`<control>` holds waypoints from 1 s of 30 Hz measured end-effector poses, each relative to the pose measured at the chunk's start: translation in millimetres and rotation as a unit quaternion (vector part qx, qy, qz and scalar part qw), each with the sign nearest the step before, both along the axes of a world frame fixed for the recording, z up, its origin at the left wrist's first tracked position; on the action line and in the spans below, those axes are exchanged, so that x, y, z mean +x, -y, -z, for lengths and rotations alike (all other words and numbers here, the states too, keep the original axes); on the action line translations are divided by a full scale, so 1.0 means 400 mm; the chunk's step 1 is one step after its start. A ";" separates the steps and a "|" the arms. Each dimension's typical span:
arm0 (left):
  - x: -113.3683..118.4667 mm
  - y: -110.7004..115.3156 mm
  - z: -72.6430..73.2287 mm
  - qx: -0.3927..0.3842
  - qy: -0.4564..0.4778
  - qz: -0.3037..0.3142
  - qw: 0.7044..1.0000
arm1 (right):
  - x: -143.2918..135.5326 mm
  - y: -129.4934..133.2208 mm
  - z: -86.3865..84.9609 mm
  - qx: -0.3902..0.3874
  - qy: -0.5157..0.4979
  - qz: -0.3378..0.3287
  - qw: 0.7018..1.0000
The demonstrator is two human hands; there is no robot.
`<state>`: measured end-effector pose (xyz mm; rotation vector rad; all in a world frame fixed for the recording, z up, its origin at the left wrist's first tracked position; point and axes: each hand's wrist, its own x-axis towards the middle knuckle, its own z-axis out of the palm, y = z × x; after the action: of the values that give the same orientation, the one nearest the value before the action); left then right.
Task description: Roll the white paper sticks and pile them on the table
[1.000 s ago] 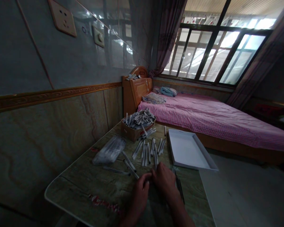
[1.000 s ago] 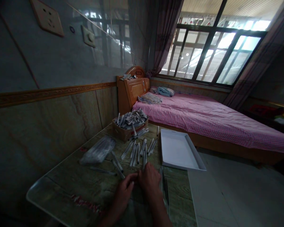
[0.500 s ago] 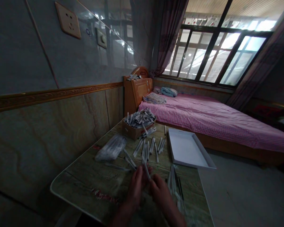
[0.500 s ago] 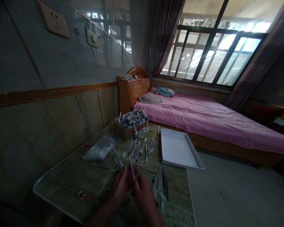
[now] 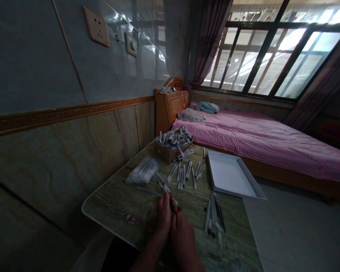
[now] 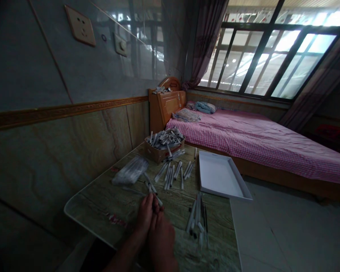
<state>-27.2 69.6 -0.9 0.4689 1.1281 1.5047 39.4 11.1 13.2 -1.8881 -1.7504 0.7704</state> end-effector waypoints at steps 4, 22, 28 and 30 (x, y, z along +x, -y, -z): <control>0.006 -0.003 0.002 -0.007 -0.009 -0.012 1.000 | -0.005 0.006 -0.032 -0.018 0.131 -0.009 0.991; 0.034 0.015 -0.058 -0.017 0.038 0.072 0.997 | 0.055 0.040 -0.019 0.047 -0.030 -0.006 0.998; -0.040 0.032 -0.043 0.095 -0.188 0.155 0.965 | 0.130 0.011 -0.025 0.077 -0.199 0.066 0.975; -0.056 0.048 -0.027 0.126 -0.336 0.158 0.920 | 0.131 -0.009 -0.036 0.085 -0.255 0.103 0.958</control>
<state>-49.7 50.4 9.8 1.3574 1.2919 1.2280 91.9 14.6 27.7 -1.5495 -1.2358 0.8975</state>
